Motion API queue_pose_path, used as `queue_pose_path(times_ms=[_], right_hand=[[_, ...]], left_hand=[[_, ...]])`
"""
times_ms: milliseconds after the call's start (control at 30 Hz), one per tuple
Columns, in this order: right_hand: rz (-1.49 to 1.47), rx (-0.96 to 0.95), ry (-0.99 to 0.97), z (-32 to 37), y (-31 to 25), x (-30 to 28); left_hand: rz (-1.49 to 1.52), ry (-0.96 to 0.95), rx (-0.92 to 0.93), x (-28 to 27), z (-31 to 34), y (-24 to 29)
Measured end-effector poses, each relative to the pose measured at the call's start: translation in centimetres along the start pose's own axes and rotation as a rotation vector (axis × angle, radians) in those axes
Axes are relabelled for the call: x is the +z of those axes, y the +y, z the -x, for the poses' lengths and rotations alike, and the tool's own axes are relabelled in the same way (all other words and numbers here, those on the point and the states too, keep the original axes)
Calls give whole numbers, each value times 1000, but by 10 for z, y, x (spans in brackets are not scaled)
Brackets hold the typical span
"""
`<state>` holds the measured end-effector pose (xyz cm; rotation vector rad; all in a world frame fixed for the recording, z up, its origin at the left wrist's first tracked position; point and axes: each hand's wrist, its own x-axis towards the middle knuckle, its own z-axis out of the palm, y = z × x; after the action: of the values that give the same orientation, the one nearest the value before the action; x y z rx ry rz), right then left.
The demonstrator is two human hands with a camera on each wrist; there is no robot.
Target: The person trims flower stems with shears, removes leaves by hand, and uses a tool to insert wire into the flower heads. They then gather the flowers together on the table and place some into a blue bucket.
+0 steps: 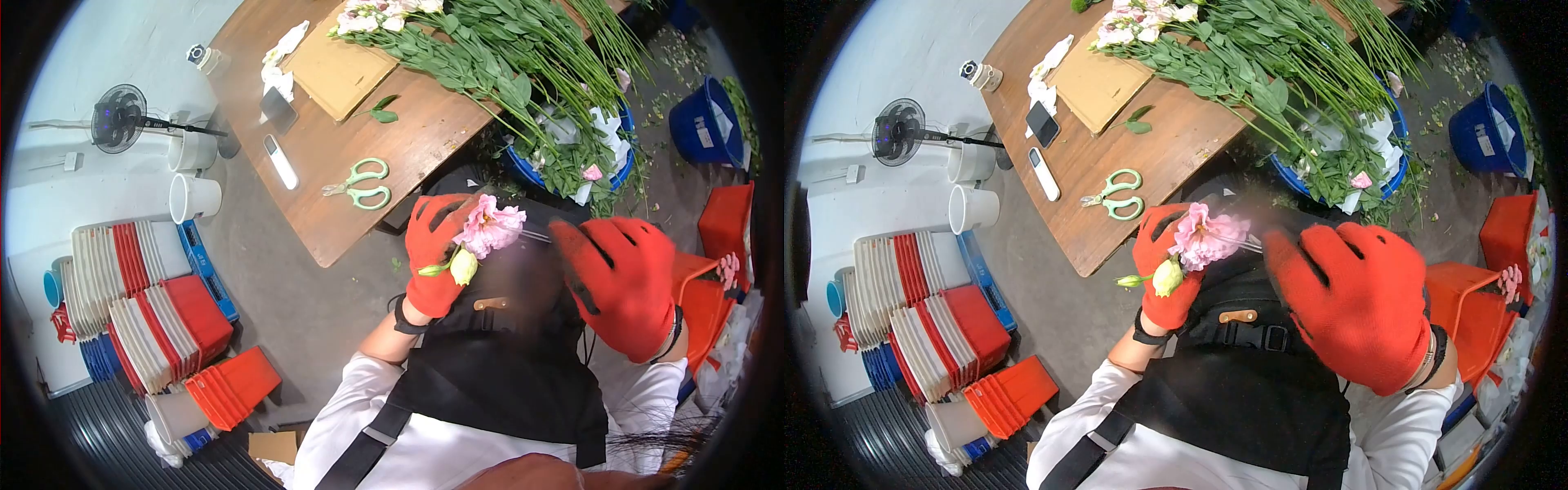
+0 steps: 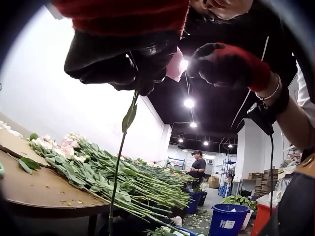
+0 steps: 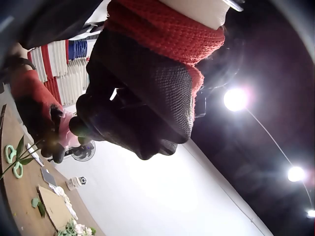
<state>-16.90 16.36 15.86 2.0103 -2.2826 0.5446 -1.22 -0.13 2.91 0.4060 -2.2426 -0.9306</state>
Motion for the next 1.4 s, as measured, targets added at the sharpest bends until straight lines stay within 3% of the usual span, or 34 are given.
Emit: queue_pose_path(times_ms=[467, 1400], right_hand=[[24, 57, -30, 6, -7, 9], [-125, -15, 9, 9, 1, 19]], left_hand=[[2, 8, -26, -1, 5, 2], [44, 22, -99, -1, 10, 0]])
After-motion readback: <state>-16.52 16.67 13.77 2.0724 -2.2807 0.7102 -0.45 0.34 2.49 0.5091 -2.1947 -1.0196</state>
